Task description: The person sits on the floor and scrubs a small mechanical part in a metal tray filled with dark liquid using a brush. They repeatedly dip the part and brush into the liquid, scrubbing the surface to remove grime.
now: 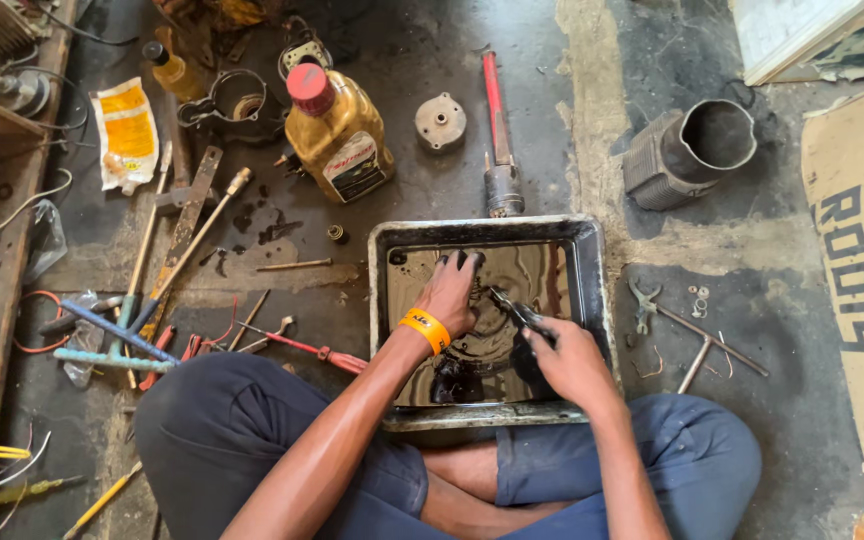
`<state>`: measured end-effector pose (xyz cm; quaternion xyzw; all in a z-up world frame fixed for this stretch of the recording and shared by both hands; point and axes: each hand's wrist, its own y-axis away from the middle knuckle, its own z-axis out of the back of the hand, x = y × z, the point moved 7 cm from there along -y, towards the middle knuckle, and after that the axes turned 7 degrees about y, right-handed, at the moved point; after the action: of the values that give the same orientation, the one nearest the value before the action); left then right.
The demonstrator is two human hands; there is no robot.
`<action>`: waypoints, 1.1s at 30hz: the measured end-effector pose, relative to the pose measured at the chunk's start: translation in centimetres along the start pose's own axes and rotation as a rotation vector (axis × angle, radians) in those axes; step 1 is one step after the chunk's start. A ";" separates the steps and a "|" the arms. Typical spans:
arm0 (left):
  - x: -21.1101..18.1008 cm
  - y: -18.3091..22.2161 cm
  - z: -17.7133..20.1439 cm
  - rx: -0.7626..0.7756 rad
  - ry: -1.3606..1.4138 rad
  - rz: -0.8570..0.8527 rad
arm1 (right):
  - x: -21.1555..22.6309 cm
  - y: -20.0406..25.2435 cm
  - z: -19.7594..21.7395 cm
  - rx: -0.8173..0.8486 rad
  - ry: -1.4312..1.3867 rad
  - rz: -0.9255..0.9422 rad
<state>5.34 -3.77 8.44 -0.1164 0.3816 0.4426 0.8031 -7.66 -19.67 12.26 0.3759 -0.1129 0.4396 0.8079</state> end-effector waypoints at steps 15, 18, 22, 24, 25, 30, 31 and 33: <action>3.8 -0.3 -2.0 -0.187 0.108 -0.117 | 2.2 -0.5 -3.0 -0.163 -0.103 0.258; 3.5 -0.7 -1.3 -0.155 0.150 -0.044 | 2.1 -0.5 -3.0 -0.225 -0.019 0.291; 2.4 -0.6 -0.9 -0.190 0.087 -0.102 | 1.4 -0.9 -3.8 -0.151 -0.075 0.198; 2.2 -0.5 -1.2 -0.183 0.052 -0.096 | 1.5 -1.1 -4.4 -0.083 -0.105 0.159; 2.2 -0.4 -1.4 -0.163 0.014 -0.068 | 1.9 -1.1 -4.2 -0.115 -0.090 0.184; 1.7 -0.3 -1.3 -0.073 0.038 0.022 | 2.5 -0.6 -3.6 -0.119 -0.069 0.160; 1.5 -0.2 -1.0 -0.089 0.030 -0.008 | 2.7 -0.7 -3.7 -0.110 -0.068 0.169; 1.1 0.4 -0.6 -0.122 -0.001 -0.055 | 2.7 -0.6 -4.1 -0.086 -0.064 0.179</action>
<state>5.07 -3.23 7.30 -0.1753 0.3501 0.4430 0.8065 -6.19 -15.31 10.48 0.3430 -0.1903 0.4924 0.7769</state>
